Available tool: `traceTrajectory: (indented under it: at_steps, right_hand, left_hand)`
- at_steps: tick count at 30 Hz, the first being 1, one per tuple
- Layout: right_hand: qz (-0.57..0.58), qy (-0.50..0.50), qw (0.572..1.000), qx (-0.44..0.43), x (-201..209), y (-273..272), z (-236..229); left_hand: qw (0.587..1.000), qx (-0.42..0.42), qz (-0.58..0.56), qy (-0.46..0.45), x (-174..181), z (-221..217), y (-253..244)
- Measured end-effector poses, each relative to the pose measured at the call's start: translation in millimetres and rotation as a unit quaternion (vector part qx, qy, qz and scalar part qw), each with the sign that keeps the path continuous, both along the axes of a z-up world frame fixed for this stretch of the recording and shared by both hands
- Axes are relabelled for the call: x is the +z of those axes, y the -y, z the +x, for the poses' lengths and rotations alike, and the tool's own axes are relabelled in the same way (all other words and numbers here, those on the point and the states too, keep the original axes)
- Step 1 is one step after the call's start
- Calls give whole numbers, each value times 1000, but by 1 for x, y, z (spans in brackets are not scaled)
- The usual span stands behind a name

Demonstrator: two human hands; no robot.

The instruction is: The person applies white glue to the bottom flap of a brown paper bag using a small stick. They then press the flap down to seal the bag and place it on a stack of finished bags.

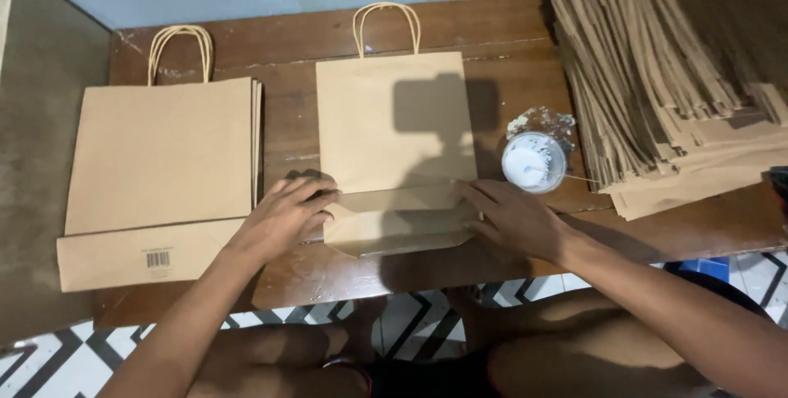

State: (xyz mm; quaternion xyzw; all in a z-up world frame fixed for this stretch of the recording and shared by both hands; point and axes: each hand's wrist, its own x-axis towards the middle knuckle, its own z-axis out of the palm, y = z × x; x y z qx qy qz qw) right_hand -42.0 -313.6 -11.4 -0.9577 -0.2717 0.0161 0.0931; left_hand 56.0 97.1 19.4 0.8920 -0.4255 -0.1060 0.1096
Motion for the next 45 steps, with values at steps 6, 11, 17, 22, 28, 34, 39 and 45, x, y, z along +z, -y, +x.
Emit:
traceTrajectory:
  at_steps: [6, 11, 17, 22, 28, 34, 39, 45]
  right_hand:
    - [-22, 52, 996, 64, -26, 11, 1]
    - [-4, 39, 997, 62, -6, 0, 2]
    - [37, 57, 995, 67, 19, -23, 16]
    - [9, 18, 997, 69, 4, -35, 27]
    - [19, -94, 995, 29, -8, -89, 64]
    - [43, -44, 996, 66, -46, -109, 94]
    - [30, -55, 987, 148, -22, -101, 88]
    - [-22, -57, 992, 110, -27, -66, 75]
  left_hand:
    - [992, -90, -61, 63, -7, -3, 6]
    - [987, -111, -77, 89, -12, -4, 15]
    - [980, -125, -104, 114, -6, -3, 39]
    - [976, -129, -115, 134, -14, -2, 52]
    - [985, -124, -59, 107, -9, -6, 57]
    - [994, -83, -57, 51, -8, -3, 54]
    - [993, -48, -103, -38, -36, 6, 46]
    - [994, -48, -86, -37, -36, 5, 46]
